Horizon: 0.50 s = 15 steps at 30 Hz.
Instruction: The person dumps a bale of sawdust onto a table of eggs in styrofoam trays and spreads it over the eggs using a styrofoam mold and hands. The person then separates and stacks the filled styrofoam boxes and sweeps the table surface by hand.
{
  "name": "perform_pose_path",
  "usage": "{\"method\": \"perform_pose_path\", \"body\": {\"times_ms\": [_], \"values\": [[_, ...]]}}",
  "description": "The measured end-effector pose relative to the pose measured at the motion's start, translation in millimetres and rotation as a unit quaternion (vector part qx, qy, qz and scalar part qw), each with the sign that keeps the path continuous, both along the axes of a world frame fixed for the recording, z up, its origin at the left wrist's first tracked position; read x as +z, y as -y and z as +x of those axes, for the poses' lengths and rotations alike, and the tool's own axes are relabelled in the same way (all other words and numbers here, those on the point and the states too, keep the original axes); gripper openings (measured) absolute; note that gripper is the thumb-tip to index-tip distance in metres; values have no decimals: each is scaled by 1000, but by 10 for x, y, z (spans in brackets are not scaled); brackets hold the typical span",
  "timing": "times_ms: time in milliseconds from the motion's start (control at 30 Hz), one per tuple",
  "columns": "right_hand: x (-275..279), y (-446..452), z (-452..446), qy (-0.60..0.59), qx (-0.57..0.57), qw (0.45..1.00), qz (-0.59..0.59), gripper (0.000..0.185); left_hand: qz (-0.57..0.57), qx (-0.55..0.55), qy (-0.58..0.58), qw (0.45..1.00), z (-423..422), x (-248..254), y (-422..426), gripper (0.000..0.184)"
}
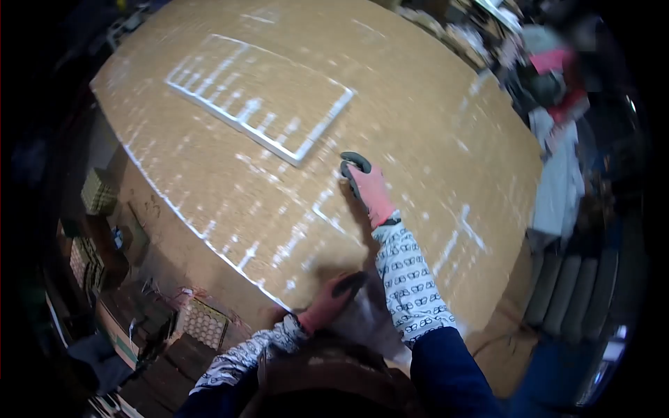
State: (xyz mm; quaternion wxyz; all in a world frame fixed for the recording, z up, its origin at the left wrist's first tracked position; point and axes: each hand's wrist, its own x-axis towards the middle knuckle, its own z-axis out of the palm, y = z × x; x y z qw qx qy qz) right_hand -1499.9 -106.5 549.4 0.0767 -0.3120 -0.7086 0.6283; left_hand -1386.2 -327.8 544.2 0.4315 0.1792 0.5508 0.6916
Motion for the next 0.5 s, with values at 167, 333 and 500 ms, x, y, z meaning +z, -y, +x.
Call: {"method": "perform_pose_path", "body": {"times_ms": [167, 333, 500], "values": [[207, 148, 2588, 34, 65, 992, 107, 39, -174, -108, -207, 957, 811, -268, 53, 37], [18, -737, 5168, 113, -404, 882, 216, 56, -336, 1, -376, 864, 1206, -741, -422, 49], [-1193, -1544, 6529, -108, -343, 918, -166, 43, -508, 157, -351, 771, 1290, -1167, -1247, 62]]}}
